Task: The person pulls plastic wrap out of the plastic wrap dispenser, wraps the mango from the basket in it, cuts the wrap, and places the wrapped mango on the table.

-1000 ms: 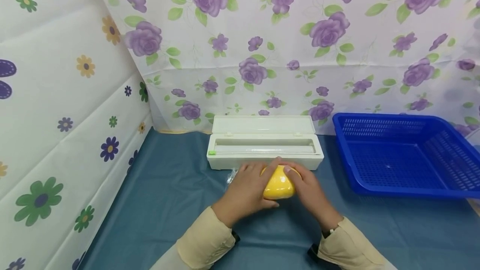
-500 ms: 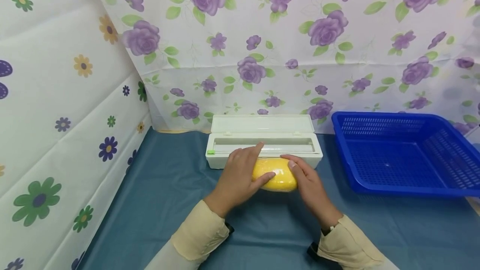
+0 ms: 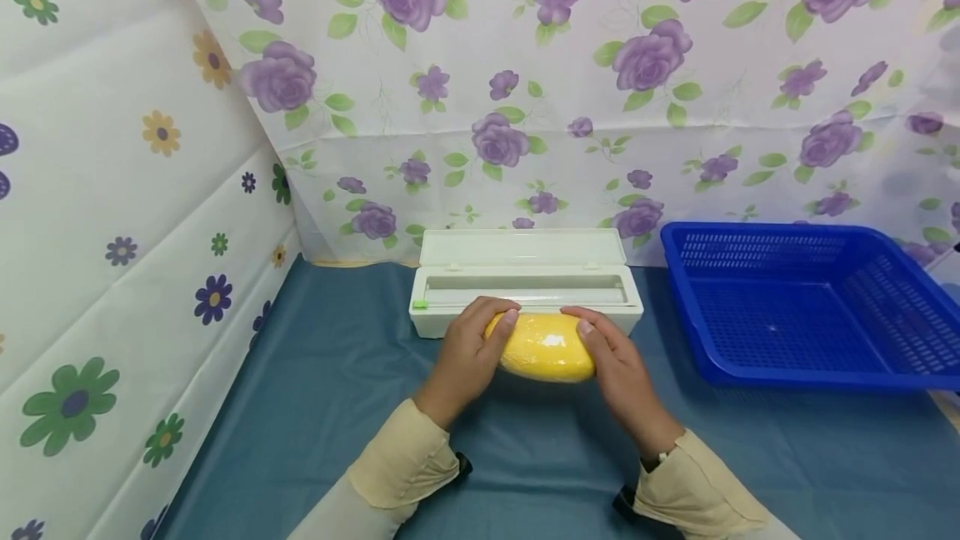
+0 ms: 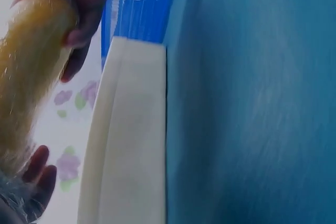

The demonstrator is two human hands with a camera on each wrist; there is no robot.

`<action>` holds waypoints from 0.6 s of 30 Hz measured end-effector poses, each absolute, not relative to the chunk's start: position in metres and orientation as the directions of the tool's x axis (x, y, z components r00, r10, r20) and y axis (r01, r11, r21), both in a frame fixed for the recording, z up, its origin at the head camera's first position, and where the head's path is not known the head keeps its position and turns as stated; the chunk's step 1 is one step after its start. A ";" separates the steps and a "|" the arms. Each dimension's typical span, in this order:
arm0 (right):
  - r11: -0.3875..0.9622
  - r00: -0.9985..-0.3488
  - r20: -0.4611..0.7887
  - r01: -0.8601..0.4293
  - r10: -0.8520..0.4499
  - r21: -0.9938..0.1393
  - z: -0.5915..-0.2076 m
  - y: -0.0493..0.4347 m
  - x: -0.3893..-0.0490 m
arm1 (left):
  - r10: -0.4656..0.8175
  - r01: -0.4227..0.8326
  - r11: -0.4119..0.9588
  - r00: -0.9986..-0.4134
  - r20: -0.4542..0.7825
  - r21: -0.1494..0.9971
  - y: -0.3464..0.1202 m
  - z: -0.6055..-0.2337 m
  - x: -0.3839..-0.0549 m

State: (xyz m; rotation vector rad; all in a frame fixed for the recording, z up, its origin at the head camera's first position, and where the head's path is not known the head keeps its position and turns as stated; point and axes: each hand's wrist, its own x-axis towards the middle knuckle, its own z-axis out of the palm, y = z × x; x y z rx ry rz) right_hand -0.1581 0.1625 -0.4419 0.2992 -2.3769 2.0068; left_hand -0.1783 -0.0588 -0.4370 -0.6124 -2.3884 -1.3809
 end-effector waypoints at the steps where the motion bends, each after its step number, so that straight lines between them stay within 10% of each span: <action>1: 0.154 -0.981 0.138 -0.159 -0.137 -0.975 -0.442 0.162 -0.158 | 0.179 0.489 0.406 -0.871 0.458 0.772 -0.057 -0.437 -0.178; 9: 0.128 -0.973 0.178 -0.197 -0.149 -0.972 -0.443 0.161 -0.155 | 0.041 0.218 0.030 -0.975 0.217 0.975 -0.046 -0.438 -0.175; 18: 0.117 -0.970 0.201 -0.217 -0.140 -0.969 -0.444 0.156 -0.152 | 0.003 0.061 -0.350 -0.998 0.066 0.935 -0.039 -0.430 -0.169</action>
